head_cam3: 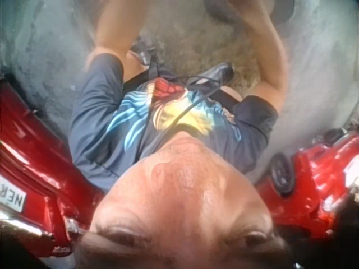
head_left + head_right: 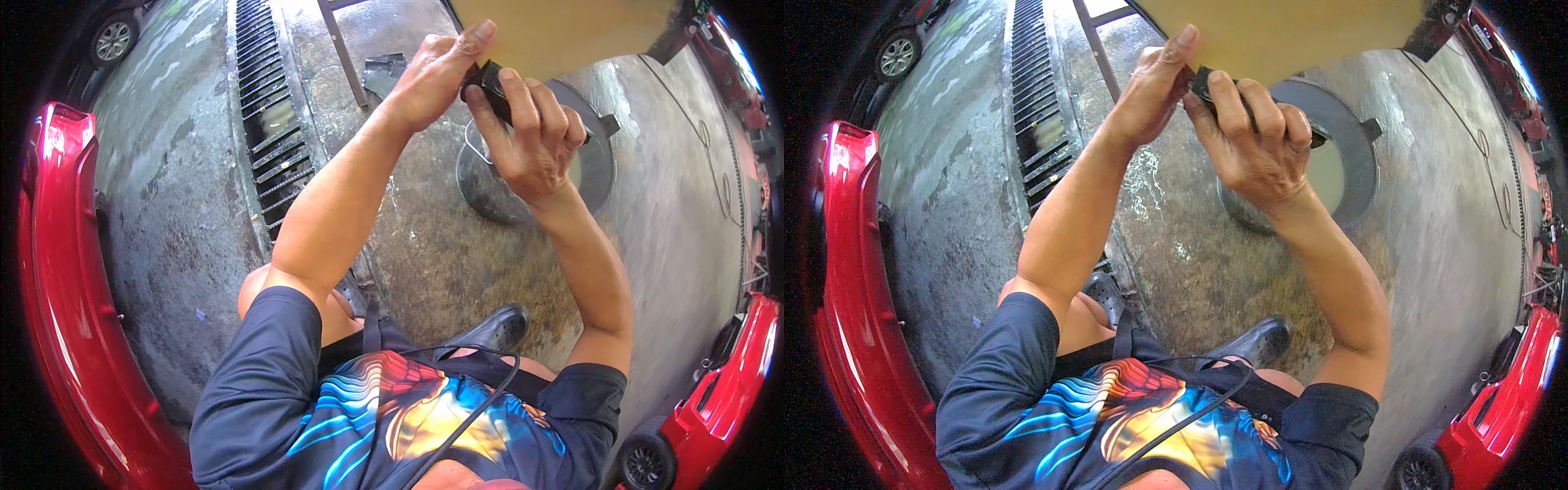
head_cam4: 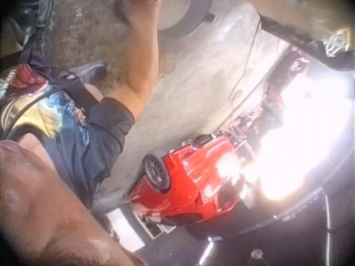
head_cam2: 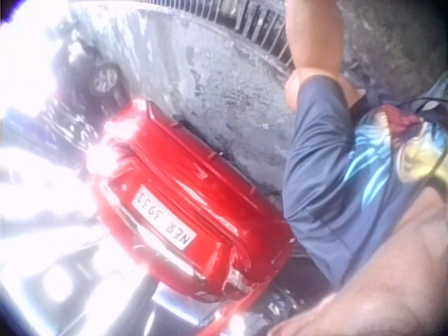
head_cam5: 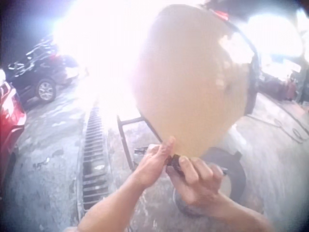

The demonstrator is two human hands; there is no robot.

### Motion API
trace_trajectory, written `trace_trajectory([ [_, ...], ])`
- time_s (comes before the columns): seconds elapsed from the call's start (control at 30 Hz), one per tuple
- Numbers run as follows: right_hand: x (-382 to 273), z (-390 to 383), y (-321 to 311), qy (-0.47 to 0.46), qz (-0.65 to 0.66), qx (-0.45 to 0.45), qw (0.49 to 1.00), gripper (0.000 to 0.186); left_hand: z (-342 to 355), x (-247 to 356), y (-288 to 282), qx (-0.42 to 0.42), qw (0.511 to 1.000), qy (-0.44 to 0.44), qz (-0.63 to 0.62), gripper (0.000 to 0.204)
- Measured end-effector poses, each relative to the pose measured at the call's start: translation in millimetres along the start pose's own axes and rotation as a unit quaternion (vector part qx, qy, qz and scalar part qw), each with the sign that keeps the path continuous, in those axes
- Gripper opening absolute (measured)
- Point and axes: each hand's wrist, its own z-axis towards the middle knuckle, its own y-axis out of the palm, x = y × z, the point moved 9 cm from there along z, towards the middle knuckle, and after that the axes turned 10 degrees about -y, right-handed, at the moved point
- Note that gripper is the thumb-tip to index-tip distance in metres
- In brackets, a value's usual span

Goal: The person sands a beige car part using a sanding block and water from a bucket. They repeatedly dip a cloth into the bucket to wipe the surface while sanding different areas of the part.

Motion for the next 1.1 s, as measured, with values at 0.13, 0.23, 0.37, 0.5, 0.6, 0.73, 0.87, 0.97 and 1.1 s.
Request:
trace_trajectory([
  [0.13, 0.7, -0.6, -10.6, -0.018, -0.006, -0.03, 0.999, 0.02, 0.8, -4.9, -1.6, -0.007, 0.998, -0.001, -0.06, 0.082],
  [0.23, 9.9, -2.4, -16.7, -0.029, 0.02, -0.085, 0.996, 0.024, 1.7, -6.5, 3.0, -0.039, 0.996, 0.002, -0.074, 0.073],
  [0.37, 22.5, 3.4, -30.7, -0.058, 0.027, -0.065, 0.996, 0.022, 5.3, -5.8, 5.9, -0.064, 0.994, -0.001, -0.088, 0.078],
  [0.5, 16.4, 13.8, -21.7, -0.132, 0.046, -0.083, 0.987, 0.029, 5.6, -2.4, 13.9, -0.149, 0.969, -0.013, -0.198, 0.084],
  [0.6, 3.9, 18.0, -12.4, -0.186, 0.055, -0.12, 0.973, 0.017, 6.4, 0.2, 18.4, -0.197, 0.953, -0.028, -0.228, 0.095],
  [0.73, -10.0, 16.6, -7.2, -0.231, 0.042, -0.185, 0.954, 0.02, 9.2, 9.4, 12.2, -0.154, 0.978, 0.019, -0.138, 0.094],
  [0.87, -8.8, 20.7, -10.7, -0.213, 0.011, -0.194, 0.958, 0.026, 9.0, 5.5, 13.7, -0.133, 0.983, 0.001, -0.127, 0.104],
  [0.97, -14.0, 22.0, -6.3, -0.238, -0.004, -0.212, 0.948, 0.021, 7.3, 2.9, 9.7, -0.109, 0.984, 0.001, -0.14, 0.108],
  [1.1, -18.4, 27.3, -6.0, -0.243, 0.004, -0.201, 0.949, 0.011, 6.6, 3.4, 10.9, -0.119, 0.989, 0.006, -0.088, 0.107],
])
